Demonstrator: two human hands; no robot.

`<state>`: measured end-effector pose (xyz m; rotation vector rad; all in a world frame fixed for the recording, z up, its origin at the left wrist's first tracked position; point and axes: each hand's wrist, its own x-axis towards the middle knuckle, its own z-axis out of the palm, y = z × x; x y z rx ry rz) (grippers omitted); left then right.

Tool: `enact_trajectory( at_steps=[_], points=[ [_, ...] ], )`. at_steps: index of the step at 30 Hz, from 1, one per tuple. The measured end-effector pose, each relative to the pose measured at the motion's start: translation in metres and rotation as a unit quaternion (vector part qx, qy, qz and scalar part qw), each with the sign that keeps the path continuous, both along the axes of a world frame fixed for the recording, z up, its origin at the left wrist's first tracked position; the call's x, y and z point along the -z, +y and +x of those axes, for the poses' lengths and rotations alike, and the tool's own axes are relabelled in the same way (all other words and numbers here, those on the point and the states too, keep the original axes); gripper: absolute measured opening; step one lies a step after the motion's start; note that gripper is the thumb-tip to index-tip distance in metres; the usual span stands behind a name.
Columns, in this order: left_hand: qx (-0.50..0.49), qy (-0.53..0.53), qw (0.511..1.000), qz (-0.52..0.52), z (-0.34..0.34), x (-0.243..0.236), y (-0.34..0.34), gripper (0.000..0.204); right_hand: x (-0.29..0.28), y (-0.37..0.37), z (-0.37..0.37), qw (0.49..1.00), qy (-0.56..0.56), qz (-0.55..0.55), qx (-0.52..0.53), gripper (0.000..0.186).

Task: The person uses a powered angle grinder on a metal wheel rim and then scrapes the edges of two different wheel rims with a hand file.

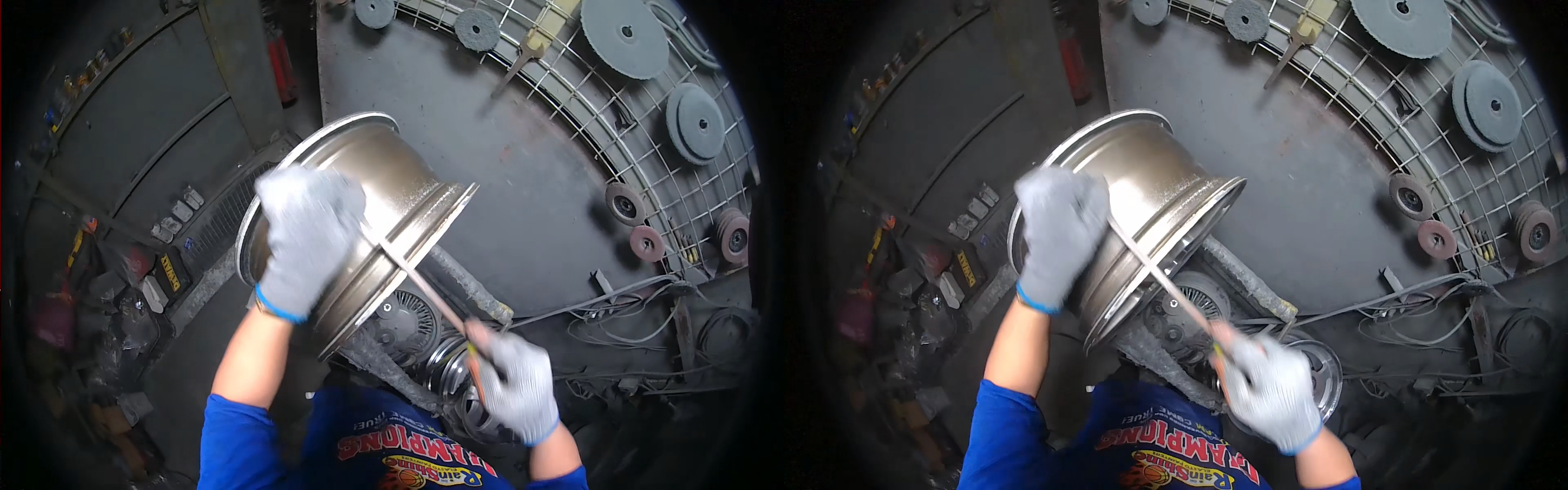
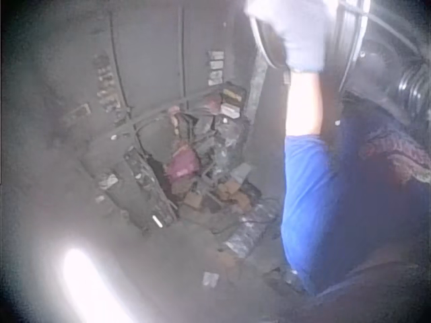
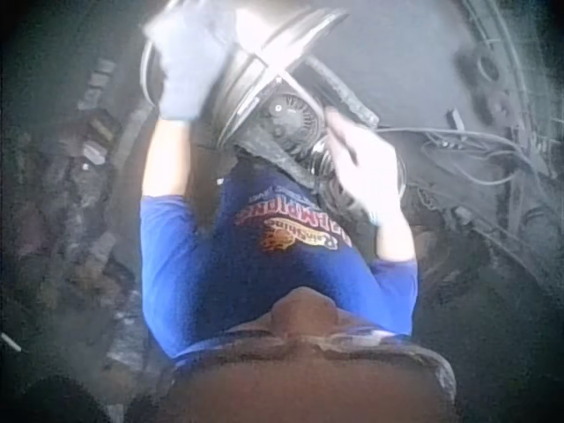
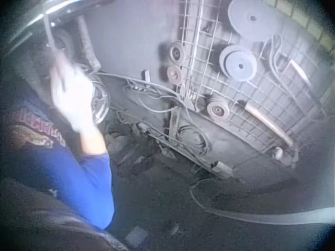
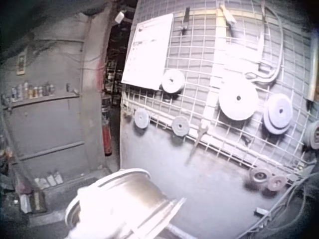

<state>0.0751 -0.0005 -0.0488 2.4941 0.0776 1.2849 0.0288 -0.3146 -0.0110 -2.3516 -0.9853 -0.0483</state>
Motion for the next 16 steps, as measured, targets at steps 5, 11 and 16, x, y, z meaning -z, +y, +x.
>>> enact_trajectory(
  at_steps=[5,11,16],
  points=[
    [-0.067,0.022,0.997,0.011,0.015,-0.003,0.028,0.035,-0.007,0.032,0.019,0.999,-0.033,0.0,-0.023,0.037],
    [0.057,-0.036,0.997,0.048,-0.024,-0.007,-0.033,0.031,-0.011,-0.039,-0.043,0.995,0.09,-0.009,0.046,0.042],
    [-0.07,-0.03,0.995,0.061,0.016,-0.008,0.026,0.033,0.01,0.022,0.035,0.999,0.019,0.05,-0.007,0.046]
  ],
)
